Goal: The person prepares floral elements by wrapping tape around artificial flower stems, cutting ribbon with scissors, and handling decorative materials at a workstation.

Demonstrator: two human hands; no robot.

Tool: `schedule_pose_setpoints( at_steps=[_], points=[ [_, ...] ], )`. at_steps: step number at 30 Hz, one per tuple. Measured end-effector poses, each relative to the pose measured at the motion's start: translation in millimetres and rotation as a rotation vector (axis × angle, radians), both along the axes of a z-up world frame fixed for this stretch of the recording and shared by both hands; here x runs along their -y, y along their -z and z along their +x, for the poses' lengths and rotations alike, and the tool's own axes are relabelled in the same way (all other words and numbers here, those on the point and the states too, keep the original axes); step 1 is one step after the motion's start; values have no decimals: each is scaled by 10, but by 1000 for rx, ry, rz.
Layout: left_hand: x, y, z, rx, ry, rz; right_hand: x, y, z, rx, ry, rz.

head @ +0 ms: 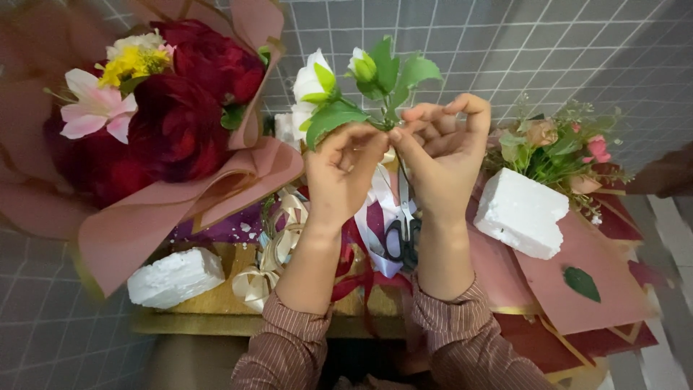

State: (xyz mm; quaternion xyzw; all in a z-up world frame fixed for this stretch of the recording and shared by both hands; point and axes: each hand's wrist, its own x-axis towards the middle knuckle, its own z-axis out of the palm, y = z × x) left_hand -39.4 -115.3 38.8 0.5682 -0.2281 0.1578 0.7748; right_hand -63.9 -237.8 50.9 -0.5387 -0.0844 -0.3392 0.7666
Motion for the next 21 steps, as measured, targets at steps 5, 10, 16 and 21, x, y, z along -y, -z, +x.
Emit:
schedule_pose_setpoints(
  at_steps=[5,10,16,21],
  points=[
    [7,24,27,-44,4,-84,5,37,34,-17,-57,29],
    [-65,84,59,-121,5,23,-16,31,36,-51,-110,86],
    [-82,346,216,-221,89,6,-14,40,49,-46,-201,87],
    [-81,347,267,-99,206,-62,42,154,165,31,-290,148]
  ],
)
